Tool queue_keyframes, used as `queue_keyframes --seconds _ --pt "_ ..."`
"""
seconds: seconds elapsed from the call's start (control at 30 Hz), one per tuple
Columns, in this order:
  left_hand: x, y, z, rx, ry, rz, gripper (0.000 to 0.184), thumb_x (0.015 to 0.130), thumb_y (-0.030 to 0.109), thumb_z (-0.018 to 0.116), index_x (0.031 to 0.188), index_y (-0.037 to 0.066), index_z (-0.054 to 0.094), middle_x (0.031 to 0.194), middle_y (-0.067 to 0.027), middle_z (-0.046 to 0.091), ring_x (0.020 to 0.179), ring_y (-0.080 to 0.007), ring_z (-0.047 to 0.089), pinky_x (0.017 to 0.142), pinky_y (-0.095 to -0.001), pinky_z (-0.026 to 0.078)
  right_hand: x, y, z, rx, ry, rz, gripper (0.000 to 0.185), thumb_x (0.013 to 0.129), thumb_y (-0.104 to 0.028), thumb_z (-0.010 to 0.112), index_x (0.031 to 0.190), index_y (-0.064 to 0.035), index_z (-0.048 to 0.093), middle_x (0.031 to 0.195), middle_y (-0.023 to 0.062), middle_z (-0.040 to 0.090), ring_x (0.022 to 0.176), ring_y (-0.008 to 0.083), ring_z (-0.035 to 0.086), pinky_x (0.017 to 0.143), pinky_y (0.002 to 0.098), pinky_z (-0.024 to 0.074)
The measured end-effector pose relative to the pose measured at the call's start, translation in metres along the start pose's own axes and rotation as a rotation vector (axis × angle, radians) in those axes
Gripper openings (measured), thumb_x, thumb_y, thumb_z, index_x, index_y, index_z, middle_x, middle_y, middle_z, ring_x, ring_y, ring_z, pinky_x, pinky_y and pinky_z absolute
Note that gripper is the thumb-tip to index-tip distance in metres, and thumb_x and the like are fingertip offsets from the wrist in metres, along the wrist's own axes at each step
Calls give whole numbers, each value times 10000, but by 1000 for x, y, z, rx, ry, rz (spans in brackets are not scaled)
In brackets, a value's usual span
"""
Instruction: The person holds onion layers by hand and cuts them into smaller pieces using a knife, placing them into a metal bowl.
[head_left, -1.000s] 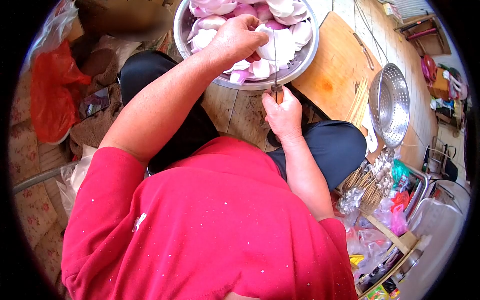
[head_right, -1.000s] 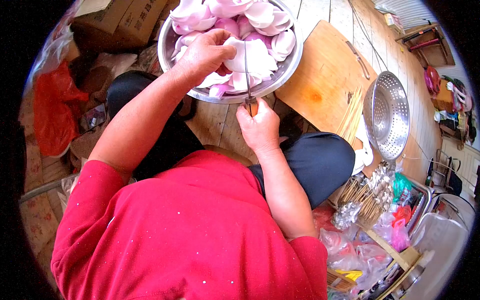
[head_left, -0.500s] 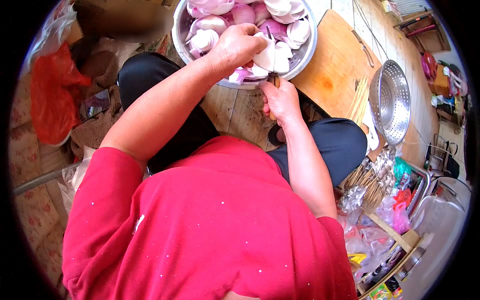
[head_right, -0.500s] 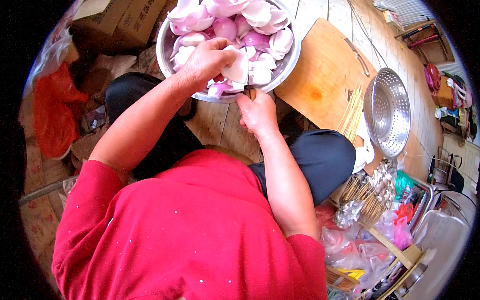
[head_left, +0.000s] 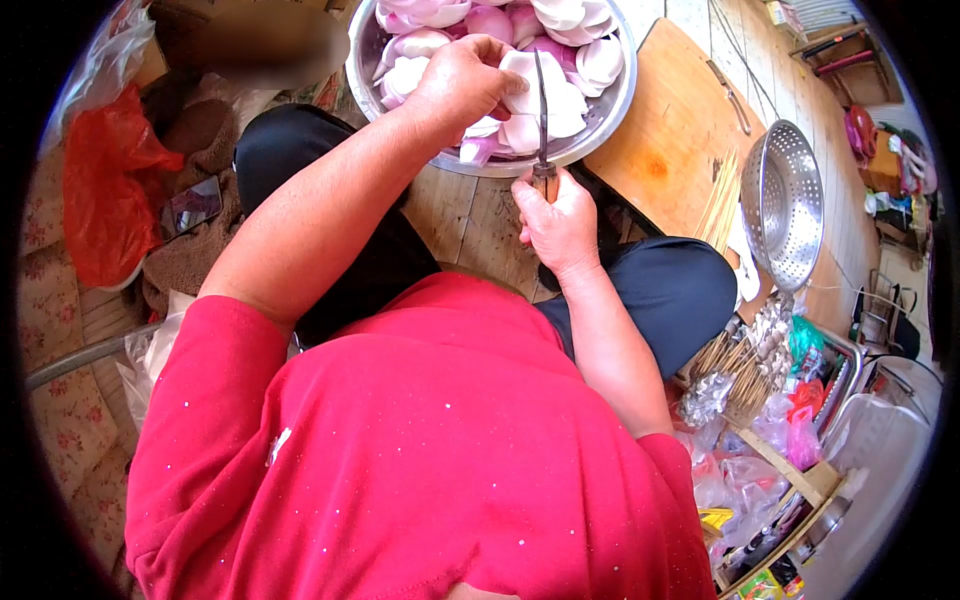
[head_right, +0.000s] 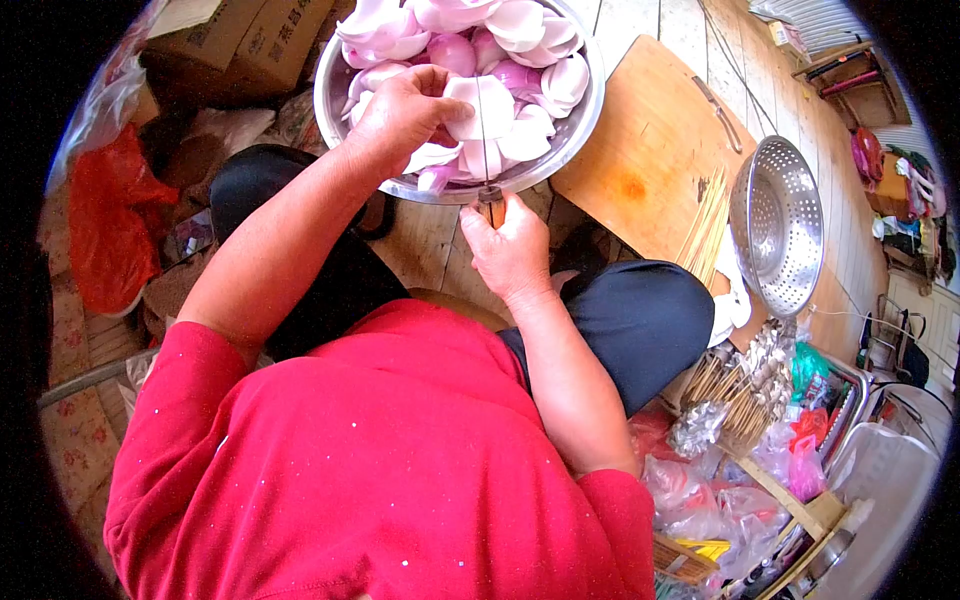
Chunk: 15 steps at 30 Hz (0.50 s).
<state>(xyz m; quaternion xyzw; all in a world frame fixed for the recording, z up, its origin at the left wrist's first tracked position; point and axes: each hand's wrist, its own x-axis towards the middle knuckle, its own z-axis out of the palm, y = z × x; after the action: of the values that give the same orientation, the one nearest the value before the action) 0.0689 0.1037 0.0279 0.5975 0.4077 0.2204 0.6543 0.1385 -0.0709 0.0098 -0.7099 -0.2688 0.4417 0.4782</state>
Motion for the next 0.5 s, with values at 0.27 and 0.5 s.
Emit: queue_keyframes --seconds 0.27,0.5 --pt "-1 3 -2 -23 -15 -2 293 754 45 693 1020 -27 595 865 -96 639 697 -178 642 595 -296 564 1 -5 2 -14 43 20 231 838 -220 630 936 -17 583 615 6 535 439 87 499 427 240 424" --pt "-2 13 -6 -85 -103 -86 290 749 40 691 1016 -23 597 859 -102 646 695 -200 654 586 -302 558 19 -13 -4 -29 -37 76 225 835 -251 611 859 -33 562 586 18 517 417 108 482 403 261 394"
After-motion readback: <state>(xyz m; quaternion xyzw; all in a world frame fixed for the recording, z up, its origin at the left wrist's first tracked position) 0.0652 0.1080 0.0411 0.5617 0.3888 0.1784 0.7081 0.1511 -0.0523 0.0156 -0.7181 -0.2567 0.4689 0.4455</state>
